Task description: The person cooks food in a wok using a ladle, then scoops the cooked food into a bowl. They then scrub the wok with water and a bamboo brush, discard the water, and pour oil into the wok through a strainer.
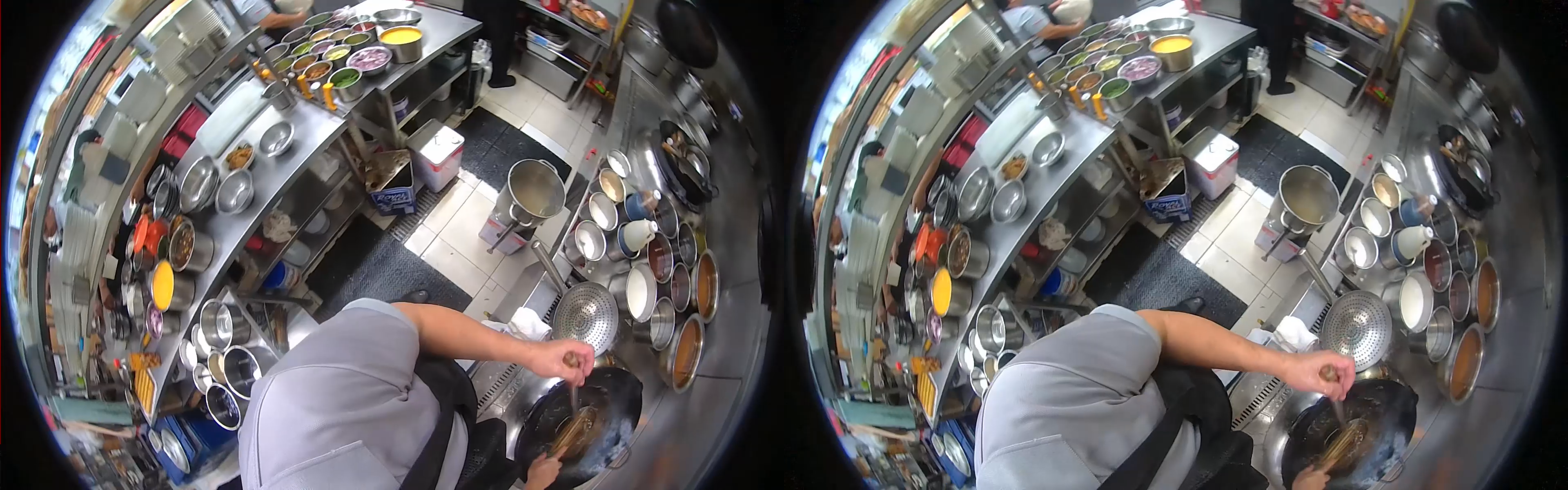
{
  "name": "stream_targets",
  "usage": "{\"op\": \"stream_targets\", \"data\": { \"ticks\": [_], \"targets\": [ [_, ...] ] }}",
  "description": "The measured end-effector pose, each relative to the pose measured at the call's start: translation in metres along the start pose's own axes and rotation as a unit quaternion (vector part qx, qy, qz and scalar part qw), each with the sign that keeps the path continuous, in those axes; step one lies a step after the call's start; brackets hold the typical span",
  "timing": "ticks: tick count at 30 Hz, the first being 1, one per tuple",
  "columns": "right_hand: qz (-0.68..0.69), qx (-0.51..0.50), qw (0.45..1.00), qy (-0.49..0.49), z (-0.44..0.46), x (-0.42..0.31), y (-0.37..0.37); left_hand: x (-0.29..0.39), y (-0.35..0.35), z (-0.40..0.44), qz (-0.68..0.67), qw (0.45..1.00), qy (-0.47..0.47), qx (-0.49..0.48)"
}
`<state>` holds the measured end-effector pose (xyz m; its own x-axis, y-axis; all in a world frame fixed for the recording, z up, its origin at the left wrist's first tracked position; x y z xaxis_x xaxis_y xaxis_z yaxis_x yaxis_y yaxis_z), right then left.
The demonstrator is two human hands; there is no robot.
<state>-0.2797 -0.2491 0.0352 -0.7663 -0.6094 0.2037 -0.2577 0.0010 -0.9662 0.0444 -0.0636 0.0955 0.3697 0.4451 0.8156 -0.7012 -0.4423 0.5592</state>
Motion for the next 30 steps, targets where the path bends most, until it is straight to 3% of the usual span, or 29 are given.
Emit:
{"op": "stream_targets", "data": {
  "ticks": [1, 4, 5, 6, 10, 12, 14, 15, 16, 17, 18, 19, 20, 21, 22, 23, 25, 28, 30],
  "targets": [
    [0.021, -0.057, 0.996, -0.06, 0.007, -0.001, 0.007, 0.001, 0.008, -0.003, 0.023, 0.999, 0.014, -0.028],
    [-0.006, -0.126, 0.985, -0.12, 0.044, 0.008, -0.018, 0.007, 0.022, -0.012, 0.027, 0.998, 0.003, -0.061],
    [0.225, -0.302, 0.925, 0.051, 0.039, -0.001, -0.068, 0.01, 0.023, -0.01, 0.034, 0.998, 0.013, -0.053],
    [0.302, -0.271, 0.907, 0.109, 0.048, 0.016, -0.078, 0.005, 0.02, -0.007, 0.019, 0.999, -0.003, -0.032],
    [0.253, -0.168, 0.945, 0.124, 0.028, 0.019, -0.092, -0.001, 0.007, 0.005, -0.026, 0.999, -0.031, 0.037],
    [0.318, -0.127, 0.93, 0.136, 0.01, 0.002, -0.056, -0.008, 0.004, 0.005, -0.048, 0.997, -0.023, 0.055],
    [0.52, -0.151, 0.82, 0.184, 0.012, 0.005, -0.002, -0.015, -0.002, 0.003, -0.07, 0.996, -0.016, 0.055],
    [0.636, -0.265, 0.67, 0.276, 0.024, 0.022, 0.05, -0.017, -0.001, 0.005, -0.083, 0.995, -0.019, 0.048],
    [0.724, -0.352, 0.474, 0.357, 0.018, 0.044, 0.085, -0.007, -0.005, 0.004, -0.083, 0.994, -0.045, 0.055],
    [0.723, -0.222, 0.559, 0.339, 0.0, 0.019, 0.045, -0.014, -0.013, 0.011, -0.056, 0.996, -0.026, 0.07],
    [0.676, -0.194, 0.686, 0.189, 0.0, 0.019, 0.023, -0.014, -0.017, 0.011, -0.068, 0.994, -0.032, 0.08],
    [0.572, -0.092, 0.812, 0.07, 0.016, 0.04, 0.026, -0.017, -0.02, 0.01, -0.08, 0.983, -0.099, 0.135],
    [0.421, 0.034, 0.906, -0.016, 0.03, 0.059, 0.028, -0.016, -0.021, 0.01, -0.073, 0.975, -0.109, 0.179],
    [0.344, 0.038, 0.937, 0.047, 0.028, 0.053, -0.014, -0.016, -0.023, 0.011, -0.094, 0.972, -0.105, 0.189],
    [0.255, 0.193, 0.947, 0.021, 0.033, 0.067, -0.016, -0.02, -0.022, 0.009, -0.033, 0.969, -0.133, 0.205],
    [0.239, 0.222, 0.936, 0.129, 0.036, 0.07, -0.017, -0.021, -0.019, 0.01, -0.054, 0.966, -0.12, 0.221],
    [0.191, 0.335, 0.891, 0.24, 0.025, 0.068, -0.028, -0.024, -0.018, 0.013, -0.12, 0.964, -0.089, 0.222],
    [0.35, 0.375, 0.844, 0.155, 0.025, 0.049, -0.021, -0.022, -0.027, 0.03, -0.15, 0.956, -0.104, 0.231],
    [0.333, 0.222, 0.915, 0.046, 0.032, 0.04, -0.006, -0.019, -0.023, 0.042, -0.164, 0.955, -0.11, 0.219]
  ]
}}
Point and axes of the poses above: each hand's wrist, its own z-axis towards the middle knuckle, its own y-axis out of the palm, x = y × z, the point moved 5 cm from there along z, towards the middle knuckle, and after that the axes turned 15 degrees about x, right-handed, at the moved point
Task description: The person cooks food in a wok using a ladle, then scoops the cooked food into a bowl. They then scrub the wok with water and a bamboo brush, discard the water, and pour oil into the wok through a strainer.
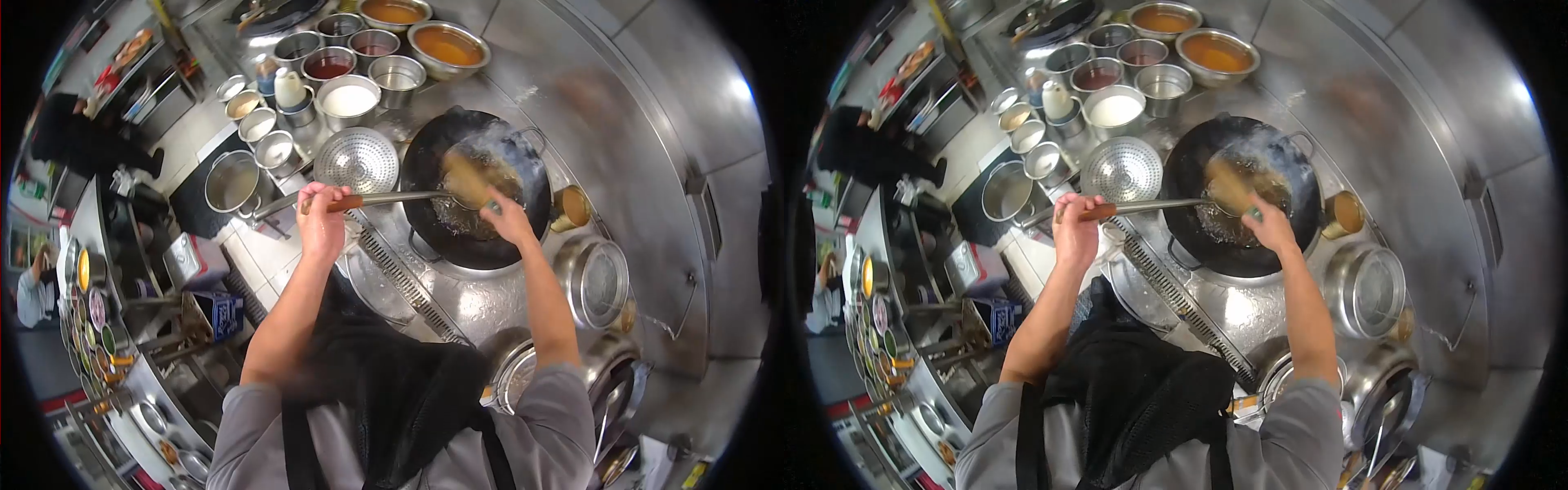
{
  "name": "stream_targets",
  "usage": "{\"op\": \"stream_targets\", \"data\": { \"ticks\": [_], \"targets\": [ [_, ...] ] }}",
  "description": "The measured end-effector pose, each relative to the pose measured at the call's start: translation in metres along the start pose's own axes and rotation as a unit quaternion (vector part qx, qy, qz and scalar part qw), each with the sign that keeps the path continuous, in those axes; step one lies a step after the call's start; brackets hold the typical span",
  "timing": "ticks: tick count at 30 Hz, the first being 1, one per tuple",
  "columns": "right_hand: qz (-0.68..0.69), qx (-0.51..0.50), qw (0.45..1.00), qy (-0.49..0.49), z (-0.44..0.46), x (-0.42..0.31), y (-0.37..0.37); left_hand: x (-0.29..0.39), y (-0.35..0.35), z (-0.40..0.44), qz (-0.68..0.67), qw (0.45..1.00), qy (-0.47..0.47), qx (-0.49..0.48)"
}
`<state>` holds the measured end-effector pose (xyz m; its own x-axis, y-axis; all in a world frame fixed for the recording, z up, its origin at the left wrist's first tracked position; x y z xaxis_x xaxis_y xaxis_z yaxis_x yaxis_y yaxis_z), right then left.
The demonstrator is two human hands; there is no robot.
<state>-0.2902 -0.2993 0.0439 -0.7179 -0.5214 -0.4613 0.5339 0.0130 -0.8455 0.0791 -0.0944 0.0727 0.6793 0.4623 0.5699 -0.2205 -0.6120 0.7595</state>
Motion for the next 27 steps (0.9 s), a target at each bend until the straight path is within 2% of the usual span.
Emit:
{"op": "stream_targets", "data": {
  "ticks": [1, 4, 8, 9, 12, 13, 16, 17, 20, 21, 24, 26, 27],
  "targets": [
    [-0.121, -0.153, 0.978, 0.071, -0.002, 0.012, 0.013, 0.002, 0.003, 0.004, 0.0, 1.0, -0.004, -0.004],
    [-0.232, -0.062, 0.961, 0.141, 0.013, 0.005, -0.01, 0.002, 0.012, 0.019, 0.005, 1.0, -0.016, -0.012],
    [-0.181, 0.141, 0.942, 0.246, 0.012, -0.022, -0.009, -0.006, 0.024, 0.041, 0.015, 0.999, -0.024, -0.015],
    [-0.155, 0.155, 0.947, 0.235, 0.009, -0.029, -0.006, -0.005, 0.028, 0.049, 0.018, 0.999, -0.024, -0.023],
    [-0.183, -0.08, 0.974, 0.107, 0.013, -0.018, 0.026, -0.002, 0.038, 0.069, 0.029, 0.998, -0.047, -0.037],
    [-0.182, -0.097, 0.971, 0.121, 0.012, -0.016, 0.031, 0.0, 0.042, 0.073, 0.03, 0.997, -0.056, -0.034],
    [-0.3, -0.073, 0.924, 0.227, 0.031, -0.022, 0.003, 0.001, 0.049, 0.084, 0.045, 0.996, -0.065, -0.048],
    [-0.311, -0.032, 0.92, 0.238, 0.032, -0.018, 0.003, -0.002, 0.053, 0.084, 0.056, 0.995, -0.059, -0.059],
    [-0.264, 0.14, 0.899, 0.321, 0.031, -0.042, 0.004, -0.003, 0.069, 0.093, 0.068, 0.992, -0.035, -0.098],
    [-0.235, 0.157, 0.904, 0.319, 0.03, -0.051, 0.006, -0.002, 0.075, 0.096, 0.078, 0.99, -0.033, -0.114],
    [-0.226, 0.005, 0.94, 0.257, 0.027, -0.052, 0.036, 0.001, 0.092, 0.103, 0.105, 0.979, 0.0, -0.177],
    [-0.247, -0.038, 0.926, 0.282, 0.013, -0.054, 0.044, 0.002, 0.102, 0.106, 0.127, 0.965, 0.04, -0.226],
    [-0.257, -0.06, 0.918, 0.296, 0.006, -0.056, 0.047, 0.006, 0.111, 0.102, 0.11, 0.951, 0.023, -0.287]
  ]
}}
Point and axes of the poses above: each hand's wrist, its own z-axis towards the middle knuckle, its own y-axis out of the palm, x = y × z, the point moved 5 cm from there along z, towards the middle knuckle, and after that the axes turned 15 degrees about x, right-handed, at the moved point
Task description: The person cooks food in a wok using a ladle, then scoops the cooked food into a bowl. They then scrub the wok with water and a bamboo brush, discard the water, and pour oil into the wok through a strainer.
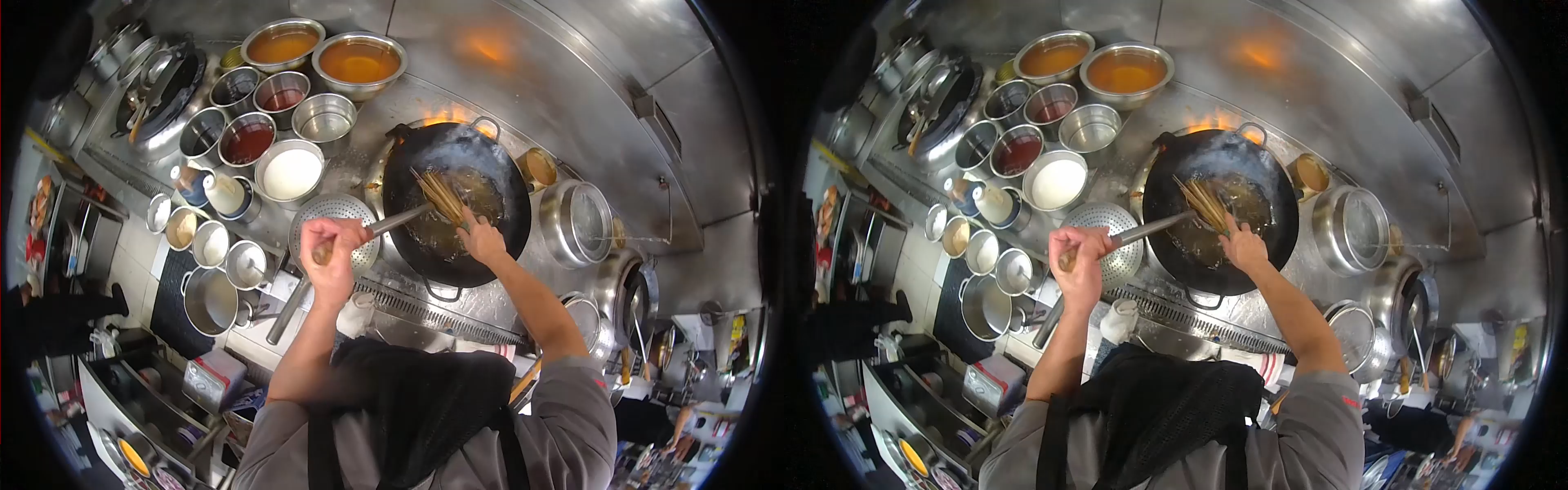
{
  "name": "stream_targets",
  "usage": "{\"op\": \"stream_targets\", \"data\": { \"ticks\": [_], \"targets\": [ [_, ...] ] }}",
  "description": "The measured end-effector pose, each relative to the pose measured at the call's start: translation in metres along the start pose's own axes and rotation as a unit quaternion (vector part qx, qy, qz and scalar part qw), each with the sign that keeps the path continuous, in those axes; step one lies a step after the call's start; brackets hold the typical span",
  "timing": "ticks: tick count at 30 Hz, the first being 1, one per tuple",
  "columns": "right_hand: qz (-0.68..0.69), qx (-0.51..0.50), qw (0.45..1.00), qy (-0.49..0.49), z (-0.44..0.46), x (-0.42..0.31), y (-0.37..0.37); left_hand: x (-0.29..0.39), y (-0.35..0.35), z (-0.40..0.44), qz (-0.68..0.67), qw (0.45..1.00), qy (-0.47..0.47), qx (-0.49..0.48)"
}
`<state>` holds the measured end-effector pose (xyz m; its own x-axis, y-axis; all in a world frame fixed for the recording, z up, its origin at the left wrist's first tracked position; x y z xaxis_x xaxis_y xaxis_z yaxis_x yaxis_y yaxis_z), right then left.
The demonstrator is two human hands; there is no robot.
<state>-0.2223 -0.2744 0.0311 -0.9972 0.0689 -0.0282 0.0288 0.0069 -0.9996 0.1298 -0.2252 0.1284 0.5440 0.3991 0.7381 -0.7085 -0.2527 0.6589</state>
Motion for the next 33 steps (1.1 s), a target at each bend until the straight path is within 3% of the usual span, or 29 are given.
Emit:
{"op": "stream_targets", "data": {
  "ticks": [5, 6, 7, 8, 9, 10, 13, 14, 17, 18, 19, 21, 24, 26, 27, 30, 33],
  "targets": [
    [-0.093, -0.075, 0.991, 0.053, -0.026, 0.007, 0.007, 0.004, 0.033, -0.015, 0.036, 0.957, 0.055, -0.282],
    [-0.106, -0.07, 0.992, 0.009, -0.028, 0.005, 0.013, 0.001, 0.037, -0.017, 0.022, 0.952, 0.051, -0.301],
    [0.069, -0.146, 0.982, 0.098, -0.026, 0.006, 0.004, -0.001, 0.036, -0.015, 0.015, 0.953, 0.033, -0.301],
    [0.241, -0.214, 0.929, 0.183, -0.019, 0.002, -0.02, -0.002, 0.036, -0.014, 0.007, 0.953, 0.015, -0.302],
    [0.403, -0.27, 0.835, 0.26, -0.014, 0.001, -0.034, -0.004, 0.036, -0.012, -0.001, 0.953, -0.002, -0.302],
    [0.487, -0.272, 0.781, 0.283, -0.012, 0.007, -0.033, -0.005, 0.036, -0.008, -0.007, 0.954, 0.004, -0.3],
    [0.218, -0.249, 0.926, 0.184, -0.025, 0.021, -0.039, -0.004, 0.032, 0.004, -0.015, 0.954, -0.027, -0.298],
    [0.152, -0.195, 0.957, 0.154, -0.027, 0.023, -0.038, -0.004, 0.03, 0.007, 0.006, 0.959, -0.017, -0.282],
    [-0.053, -0.024, 0.996, 0.066, -0.034, 0.031, -0.015, -0.015, 0.016, 0.01, -0.012, 0.968, -0.042, -0.245],
    [0.018, -0.061, 0.995, 0.074, -0.036, 0.029, -0.001, -0.014, 0.015, 0.008, -0.007, 0.971, -0.048, -0.235],
    [0.235, -0.155, 0.934, 0.218, -0.046, 0.01, -0.013, -0.016, 0.013, 0.008, -0.016, 0.971, -0.048, -0.235],
    [0.485, -0.19, 0.794, 0.312, -0.054, 0.005, 0.006, -0.019, 0.004, 0.009, -0.03, 0.971, -0.047, -0.231],
    [0.228, -0.191, 0.949, 0.101, -0.048, 0.037, -0.005, -0.012, -0.004, 0.019, -0.054, 0.974, -0.062, -0.213],
    [0.022, -0.048, 0.999, 0.012, -0.033, 0.061, -0.022, -0.016, -0.017, 0.02, -0.035, 0.98, -0.072, -0.181],
    [-0.083, 0.027, 0.996, -0.031, -0.029, 0.065, -0.03, -0.022, -0.024, 0.018, -0.039, 0.982, -0.074, -0.167],
    [-0.018, 0.143, 0.984, 0.101, -0.034, 0.042, -0.047, -0.035, -0.045, 0.013, -0.045, 0.99, -0.075, -0.114],
    [0.024, 0.118, 0.991, 0.059, -0.043, 0.021, -0.039, -0.028, -0.055, 0.014, -0.002, 0.991, -0.108, -0.081]
  ]
}}
Point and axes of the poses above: each hand's wrist, its own z-axis towards the middle knuckle, its own y-axis out of the palm, x = y × z, the point moved 5 cm from there along z, towards the middle knuckle, and after that the axes turned 15 degrees about x, right-handed, at the moved point
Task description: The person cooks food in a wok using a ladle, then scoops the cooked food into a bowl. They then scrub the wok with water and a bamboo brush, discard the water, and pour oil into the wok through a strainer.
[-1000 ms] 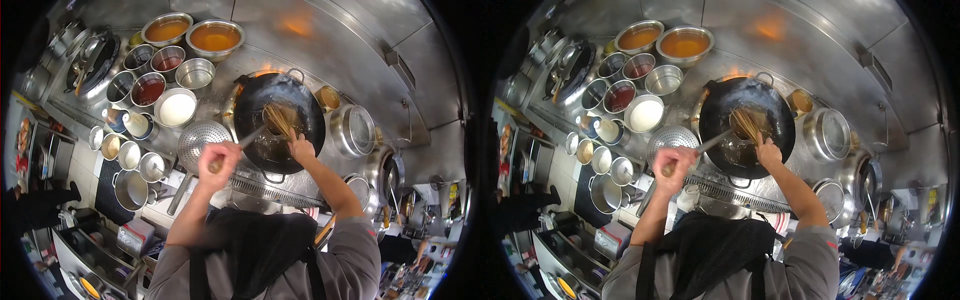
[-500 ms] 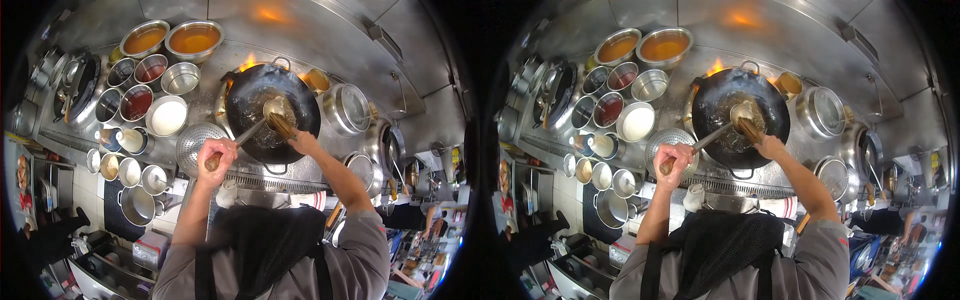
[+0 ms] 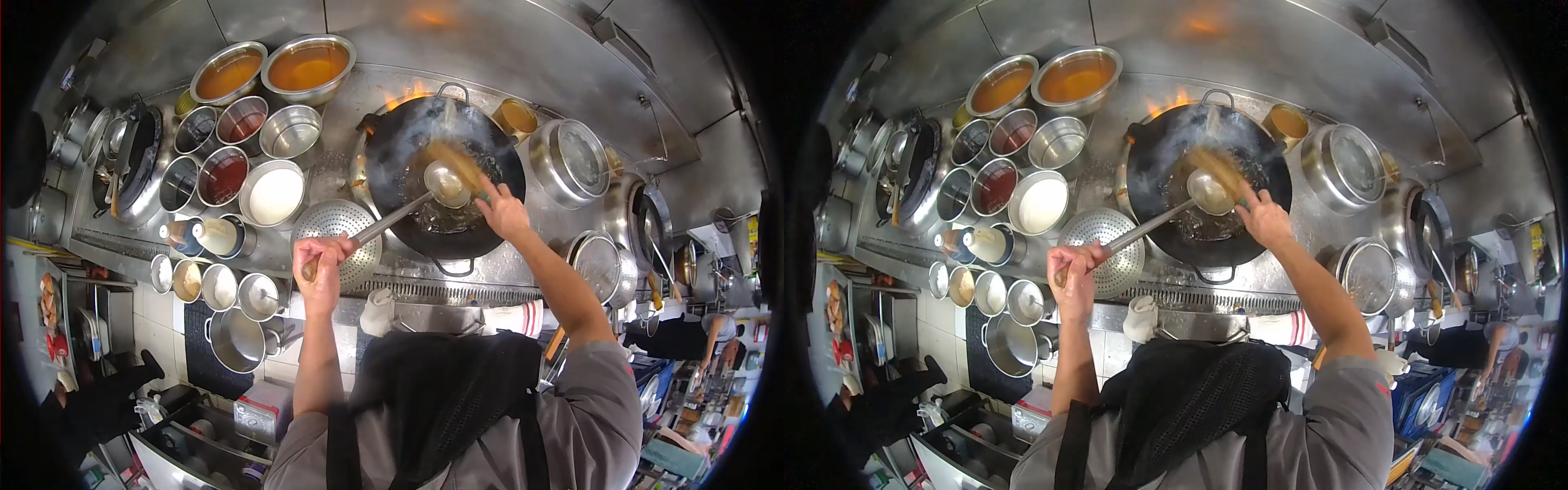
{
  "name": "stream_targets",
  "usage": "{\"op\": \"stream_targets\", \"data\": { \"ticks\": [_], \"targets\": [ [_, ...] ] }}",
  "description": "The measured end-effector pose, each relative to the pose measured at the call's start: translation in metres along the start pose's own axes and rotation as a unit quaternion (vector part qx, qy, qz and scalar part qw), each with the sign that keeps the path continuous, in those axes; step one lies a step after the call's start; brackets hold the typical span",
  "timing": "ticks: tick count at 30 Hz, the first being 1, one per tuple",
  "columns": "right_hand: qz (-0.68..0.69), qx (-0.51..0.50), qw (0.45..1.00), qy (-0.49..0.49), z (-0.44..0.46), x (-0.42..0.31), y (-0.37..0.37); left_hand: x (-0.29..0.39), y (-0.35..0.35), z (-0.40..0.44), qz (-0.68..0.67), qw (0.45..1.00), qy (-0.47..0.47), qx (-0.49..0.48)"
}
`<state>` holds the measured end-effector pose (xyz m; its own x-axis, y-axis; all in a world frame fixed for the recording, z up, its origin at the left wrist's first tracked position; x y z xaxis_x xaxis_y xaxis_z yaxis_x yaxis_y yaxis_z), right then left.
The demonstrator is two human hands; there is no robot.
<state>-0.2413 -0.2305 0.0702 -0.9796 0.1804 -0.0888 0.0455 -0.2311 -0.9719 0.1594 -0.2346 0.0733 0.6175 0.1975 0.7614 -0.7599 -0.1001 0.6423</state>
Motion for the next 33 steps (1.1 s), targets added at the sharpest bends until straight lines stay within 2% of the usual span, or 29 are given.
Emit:
{"op": "stream_targets", "data": {
  "ticks": [1, 4, 5, 8, 9, 10, 11, 12, 13, 14, 15, 16, 17, 18, 19, 20, 22, 23, 24, 25, 26, 27, 28, 29, 30, 31, 32, 33],
  "targets": [
    [-0.043, -0.049, 0.996, -0.054, -0.003, 0.001, 0.013, 0.005, -0.004, 0.001, 0.047, 0.998, -0.037, -0.022],
    [-0.106, -0.087, 0.99, -0.03, -0.008, 0.014, 0.038, 0.019, -0.013, -0.001, 0.259, 0.962, -0.083, -0.037],
    [-0.053, -0.121, 0.991, 0.028, -0.008, 0.018, 0.049, 0.015, -0.018, -0.002, 0.335, 0.937, -0.064, -0.078],
    [0.134, -0.225, 0.945, 0.196, -0.009, -0.002, 0.061, 0.003, -0.007, -0.012, 0.545, 0.809, -0.128, -0.179],
    [0.214, -0.256, 0.91, 0.245, -0.008, -0.014, 0.041, 0.009, 0.007, -0.012, 0.608, 0.754, -0.03, -0.246],
    [0.291, -0.284, 0.866, 0.29, -0.006, -0.02, 0.025, 0.009, 0.009, -0.012, 0.618, 0.739, -0.032, -0.268],
    [0.244, -0.323, 0.885, 0.229, 0.001, -0.014, 0.015, 0.009, 0.012, -0.011, 0.625, 0.724, -0.032, -0.289],
    [0.124, -0.261, 0.951, 0.107, 0.014, -0.004, 0.012, 0.007, 0.013, -0.011, 0.633, 0.709, -0.032, -0.309],
    [-0.001, -0.19, 0.982, -0.018, 0.023, 0.004, 0.014, 0.007, 0.015, -0.012, 0.64, 0.693, 0.006, -0.332],
    [-0.126, -0.115, 0.975, -0.141, 0.031, 0.011, 0.018, 0.007, 0.017, -0.013, 0.667, 0.666, 0.049, -0.33],
    [-0.191, -0.04, 0.969, -0.153, 0.051, 0.025, 0.013, 0.008, 0.03, -0.013, 0.691, 0.635, 0.094, -0.331],
    [-0.209, -0.015, 0.964, -0.162, 0.053, 0.03, 0.017, 0.012, 0.038, -0.014, 0.713, 0.605, 0.136, -0.326],
    [-0.2, -0.04, 0.971, -0.121, 0.046, 0.033, 0.028, 0.011, 0.047, -0.013, 0.75, 0.555, 0.154, -0.326],
    [-0.19, -0.062, 0.976, -0.08, 0.04, 0.022, 0.033, 0.009, 0.053, -0.012, 0.743, 0.558, 0.157, -0.335],
    [-0.131, -0.125, 0.983, 0.028, 0.04, 0.012, 0.044, 0.007, 0.058, -0.01, 0.736, 0.562, 0.161, -0.343],
    [-0.163, -0.187, 0.969, -0.014, 0.032, -0.007, 0.042, 0.005, 0.063, -0.007, 0.729, 0.565, 0.164, -0.35],
    [-0.141, -0.293, 0.935, -0.145, 0.059, -0.037, -0.025, 0.015, 0.071, -0.004, 0.727, 0.571, 0.141, -0.354],
    [-0.007, -0.389, 0.921, 0.019, 0.081, -0.026, -0.063, 0.019, 0.07, -0.007, 0.726, 0.575, 0.126, -0.356],
    [0.067, -0.336, 0.939, 0.036, 0.099, 0.002, -0.065, 0.021, 0.068, -0.01, 0.724, 0.579, 0.128, -0.353],
    [-0.004, -0.233, 0.97, -0.076, 0.1, 0.044, -0.028, 0.021, 0.065, -0.01, 0.722, 0.584, 0.133, -0.347],
    [-0.074, -0.123, 0.972, -0.186, 0.098, 0.068, 0.019, 0.02, 0.062, -0.011, 0.72, 0.588, 0.138, -0.341],
    [-0.119, -0.096, 0.974, -0.166, 0.074, 0.063, 0.037, 0.014, 0.058, -0.011, 0.704, 0.607, 0.15, -0.337],
    [-0.164, -0.07, 0.974, -0.144, 0.043, 0.053, 0.045, 0.013, 0.059, -0.01, 0.709, 0.602, 0.148, -0.337],
    [-0.001, -0.18, 0.984, 0.004, 0.034, 0.033, 0.029, 0.011, 0.062, -0.009, 0.713, 0.599, 0.146, -0.335],
    [0.162, -0.285, 0.933, 0.151, 0.017, 0.011, 0.012, 0.01, 0.063, -0.012, 0.719, 0.594, 0.138, -0.334],
    [0.309, -0.301, 0.865, 0.256, 0.007, 0.012, 0.019, 0.006, 0.062, -0.015, 0.711, 0.597, 0.147, -0.342],
    [0.444, -0.316, 0.766, 0.341, 0.003, 0.01, 0.031, 0.001, 0.054, -0.015, 0.711, 0.597, 0.156, -0.337],
    [0.445, -0.299, 0.789, 0.3, 0.003, 0.016, 0.039, 0.003, 0.045, -0.013, 0.718, 0.594, 0.164, -0.323]
  ]
}}
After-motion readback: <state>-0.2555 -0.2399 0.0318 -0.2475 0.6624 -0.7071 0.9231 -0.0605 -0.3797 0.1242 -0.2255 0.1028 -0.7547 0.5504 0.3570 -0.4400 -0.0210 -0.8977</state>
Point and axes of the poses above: each hand's wrist, its own z-axis towards the middle knuckle, its own y-axis out of the palm, x = y × z, the point moved 5 cm from there along z, towards the middle knuckle, and after that the axes turned 15 degrees about x, right-handed, at the moved point
